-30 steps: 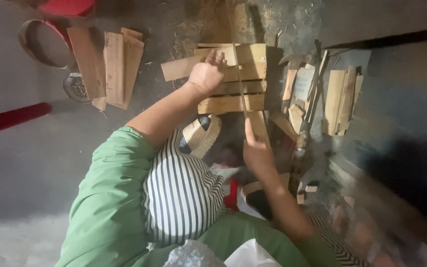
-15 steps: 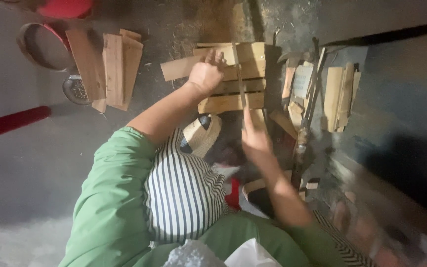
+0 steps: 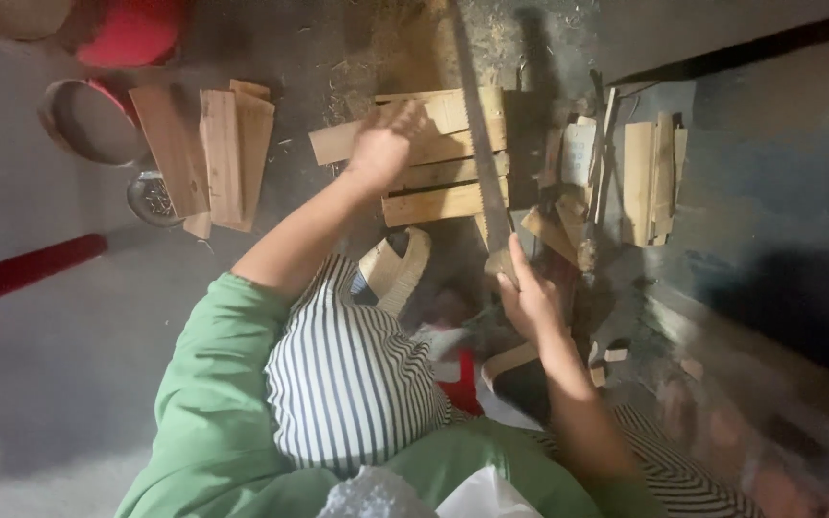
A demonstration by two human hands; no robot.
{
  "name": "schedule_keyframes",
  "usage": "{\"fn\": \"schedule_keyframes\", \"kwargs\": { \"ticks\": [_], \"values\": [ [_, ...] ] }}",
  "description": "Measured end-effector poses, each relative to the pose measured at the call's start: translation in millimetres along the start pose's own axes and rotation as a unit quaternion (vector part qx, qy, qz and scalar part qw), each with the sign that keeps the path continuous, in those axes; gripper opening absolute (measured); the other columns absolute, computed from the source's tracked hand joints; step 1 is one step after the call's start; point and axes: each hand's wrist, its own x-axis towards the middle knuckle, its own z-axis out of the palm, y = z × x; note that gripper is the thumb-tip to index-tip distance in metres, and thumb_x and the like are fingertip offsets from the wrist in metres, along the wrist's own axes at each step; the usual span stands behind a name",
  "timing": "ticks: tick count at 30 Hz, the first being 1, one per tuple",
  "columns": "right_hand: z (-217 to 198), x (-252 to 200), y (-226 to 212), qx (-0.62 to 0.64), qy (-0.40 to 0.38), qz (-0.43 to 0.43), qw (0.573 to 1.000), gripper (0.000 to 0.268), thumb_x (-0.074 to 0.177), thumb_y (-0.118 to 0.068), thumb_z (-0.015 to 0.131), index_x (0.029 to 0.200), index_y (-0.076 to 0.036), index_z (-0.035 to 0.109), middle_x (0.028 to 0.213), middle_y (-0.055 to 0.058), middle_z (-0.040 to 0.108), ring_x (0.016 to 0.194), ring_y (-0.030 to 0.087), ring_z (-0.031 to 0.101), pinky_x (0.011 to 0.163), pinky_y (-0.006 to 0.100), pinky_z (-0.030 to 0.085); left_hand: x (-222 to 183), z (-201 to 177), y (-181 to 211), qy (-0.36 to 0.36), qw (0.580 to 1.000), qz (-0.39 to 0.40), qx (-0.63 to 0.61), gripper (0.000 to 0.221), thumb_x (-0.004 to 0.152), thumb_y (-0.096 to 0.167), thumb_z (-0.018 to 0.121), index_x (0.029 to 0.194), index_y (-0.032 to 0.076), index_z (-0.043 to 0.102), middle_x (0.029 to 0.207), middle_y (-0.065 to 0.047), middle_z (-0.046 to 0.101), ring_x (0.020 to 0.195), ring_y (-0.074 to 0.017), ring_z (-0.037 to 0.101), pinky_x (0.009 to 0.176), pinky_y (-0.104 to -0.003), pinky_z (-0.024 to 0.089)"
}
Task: Sawing a wooden board and then using a curved blade and a metal rod to shave and split thin wooden strips.
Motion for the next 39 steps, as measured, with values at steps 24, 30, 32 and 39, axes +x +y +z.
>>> {"fn": "schedule_keyframes", "kwargs": {
  "ticks": [24, 30, 32, 39],
  "values": [
    [21.3, -64.5, 48.3, 0.043, 0.089, -0.042, 0.994, 0.075, 0.098, -0.023, 0.059, 0.164, -0.037, 0.025, 0.120, 0.038, 0.065, 0.110, 0.052, 0.065, 0.100, 0.065, 0.048, -107.3, -109.7, -20.3, -0.229, 0.662, -0.284, -0.655, 0.057, 0.104, 0.047, 0.051, 0.157, 0.028, 0.045, 0.124, -0.016, 0.062, 0.100, -0.0267, 0.063, 0.083, -0.043, 0.054],
    [18.5, -74.2, 46.7, 0.122, 0.077, 0.017, 0.989, 0.074, 0.100, -0.020, 0.059, 0.164, -0.037, 0.027, 0.144, 0.029, 0.056, 0.129, 0.048, 0.054, 0.105, 0.063, 0.045, -92.5, -118.3, -14.6, -0.208, 0.640, -0.179, -0.717, 0.052, 0.104, 0.036, 0.051, 0.154, 0.024, 0.047, 0.113, -0.008, 0.064, 0.085, -0.0178, 0.058, 0.069, -0.034, 0.049],
    [24.0, -69.4, 61.5, 0.102, 0.086, 0.021, 0.991, 0.074, 0.101, -0.027, 0.058, 0.165, -0.040, 0.023, 0.136, 0.031, 0.061, 0.118, 0.049, 0.062, 0.103, 0.062, 0.048, -71.9, -148.4, -3.5, -0.146, 0.724, -0.062, -0.672, 0.047, 0.104, 0.018, 0.057, 0.149, 0.008, 0.051, 0.121, -0.029, 0.064, 0.104, -0.0311, 0.060, 0.089, -0.051, 0.053],
    [29.9, -65.5, 71.5, 0.099, 0.096, 0.034, 0.990, 0.074, 0.102, -0.027, 0.058, 0.166, -0.042, 0.023, 0.091, 0.029, 0.076, 0.085, 0.040, 0.076, 0.076, 0.056, 0.055, -70.9, -115.6, -1.6, -0.091, 0.767, -0.078, -0.630, 0.049, 0.097, 0.016, 0.063, 0.145, 0.007, 0.056, 0.128, -0.029, 0.066, 0.116, -0.0471, 0.065, 0.100, -0.063, 0.049]
  ]
}}
